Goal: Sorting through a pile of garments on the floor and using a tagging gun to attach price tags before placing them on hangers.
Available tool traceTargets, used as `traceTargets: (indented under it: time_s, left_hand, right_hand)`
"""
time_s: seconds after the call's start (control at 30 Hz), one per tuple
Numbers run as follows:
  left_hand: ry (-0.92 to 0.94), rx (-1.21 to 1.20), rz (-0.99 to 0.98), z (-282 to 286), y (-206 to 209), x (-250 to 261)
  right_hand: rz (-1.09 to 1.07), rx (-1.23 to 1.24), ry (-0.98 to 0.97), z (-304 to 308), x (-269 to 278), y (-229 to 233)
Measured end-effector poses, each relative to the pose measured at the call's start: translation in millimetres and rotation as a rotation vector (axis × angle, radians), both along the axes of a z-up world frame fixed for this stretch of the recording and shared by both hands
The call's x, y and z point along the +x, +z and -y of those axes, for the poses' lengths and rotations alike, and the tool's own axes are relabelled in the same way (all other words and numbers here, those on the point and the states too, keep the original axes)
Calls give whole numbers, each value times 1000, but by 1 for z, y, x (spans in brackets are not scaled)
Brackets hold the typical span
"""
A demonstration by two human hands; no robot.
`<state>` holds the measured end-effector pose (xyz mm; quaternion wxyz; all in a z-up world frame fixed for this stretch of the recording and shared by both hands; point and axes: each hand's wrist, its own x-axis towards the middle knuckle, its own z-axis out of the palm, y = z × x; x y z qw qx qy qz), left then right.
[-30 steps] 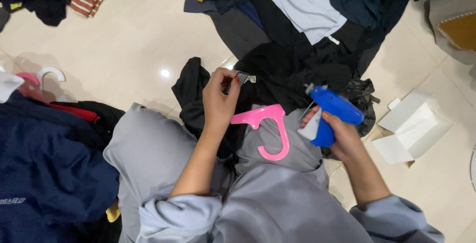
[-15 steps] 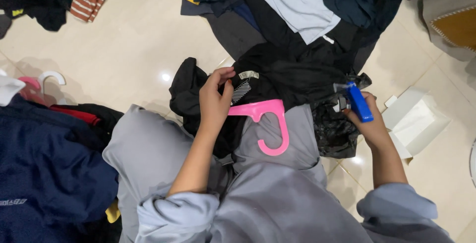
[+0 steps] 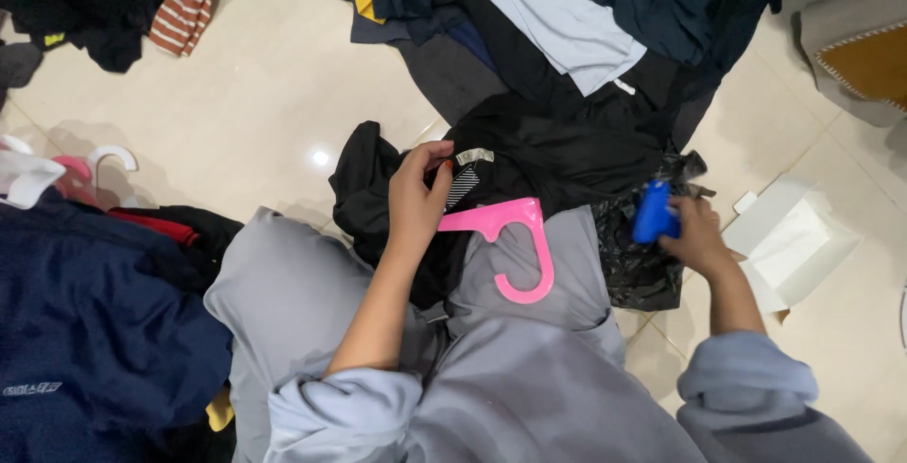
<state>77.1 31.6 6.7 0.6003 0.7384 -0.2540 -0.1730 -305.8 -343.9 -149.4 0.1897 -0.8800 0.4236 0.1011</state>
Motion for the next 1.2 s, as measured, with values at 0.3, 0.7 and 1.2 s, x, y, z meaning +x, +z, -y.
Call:
traceTargets:
  time_s: [0.3, 0.7, 1.2]
  left_hand:
    - [-15, -5, 16, 0, -4, 2]
    - [38, -16, 7, -7, -18, 12]
    - [-252, 566, -407, 27, -131, -4]
  right_hand:
    - [233, -473, 506, -134, 161, 156]
    - [118, -461, 988, -119, 281, 129]
    - [217, -354, 467, -71, 318, 143]
